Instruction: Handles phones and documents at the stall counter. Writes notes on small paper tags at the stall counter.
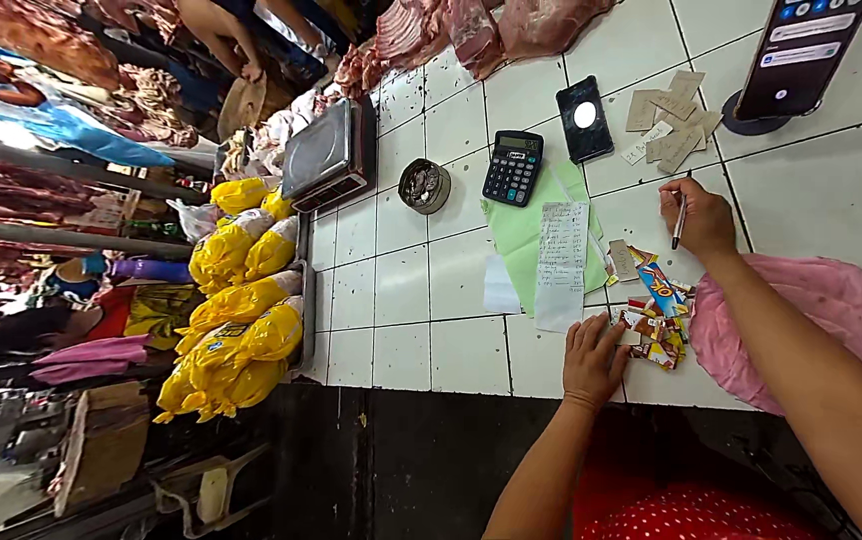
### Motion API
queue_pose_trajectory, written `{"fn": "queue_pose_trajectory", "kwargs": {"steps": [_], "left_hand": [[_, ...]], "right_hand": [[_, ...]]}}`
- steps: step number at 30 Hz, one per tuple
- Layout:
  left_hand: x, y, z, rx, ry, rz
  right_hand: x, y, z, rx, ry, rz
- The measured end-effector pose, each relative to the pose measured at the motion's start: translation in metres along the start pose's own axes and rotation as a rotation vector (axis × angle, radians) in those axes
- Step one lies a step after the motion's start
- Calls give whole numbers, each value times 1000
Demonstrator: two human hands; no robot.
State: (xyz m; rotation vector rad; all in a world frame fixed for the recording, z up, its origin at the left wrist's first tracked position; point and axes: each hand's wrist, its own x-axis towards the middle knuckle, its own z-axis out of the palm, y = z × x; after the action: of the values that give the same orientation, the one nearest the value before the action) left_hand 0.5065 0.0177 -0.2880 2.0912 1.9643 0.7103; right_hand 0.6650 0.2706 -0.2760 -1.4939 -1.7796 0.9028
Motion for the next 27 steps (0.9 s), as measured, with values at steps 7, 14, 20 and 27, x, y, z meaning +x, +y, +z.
{"fn": "queue_pose_trajectory", "kwargs": {"steps": [7,14,20,27], "left_hand": [[2,1,2,-31,19,-12],[3,3,0,-39,4,-32],[4,4,1,-9,-6,-27],[5,4,-1,-14,-44,-21]], "right_hand": [[-37,-6,-3,-87,-192,-133],[-141,19,-64,-419,-98,-115],[-182,49,-59,-488,90,-117],[-168,37,-60,-514,15,-20]]}}
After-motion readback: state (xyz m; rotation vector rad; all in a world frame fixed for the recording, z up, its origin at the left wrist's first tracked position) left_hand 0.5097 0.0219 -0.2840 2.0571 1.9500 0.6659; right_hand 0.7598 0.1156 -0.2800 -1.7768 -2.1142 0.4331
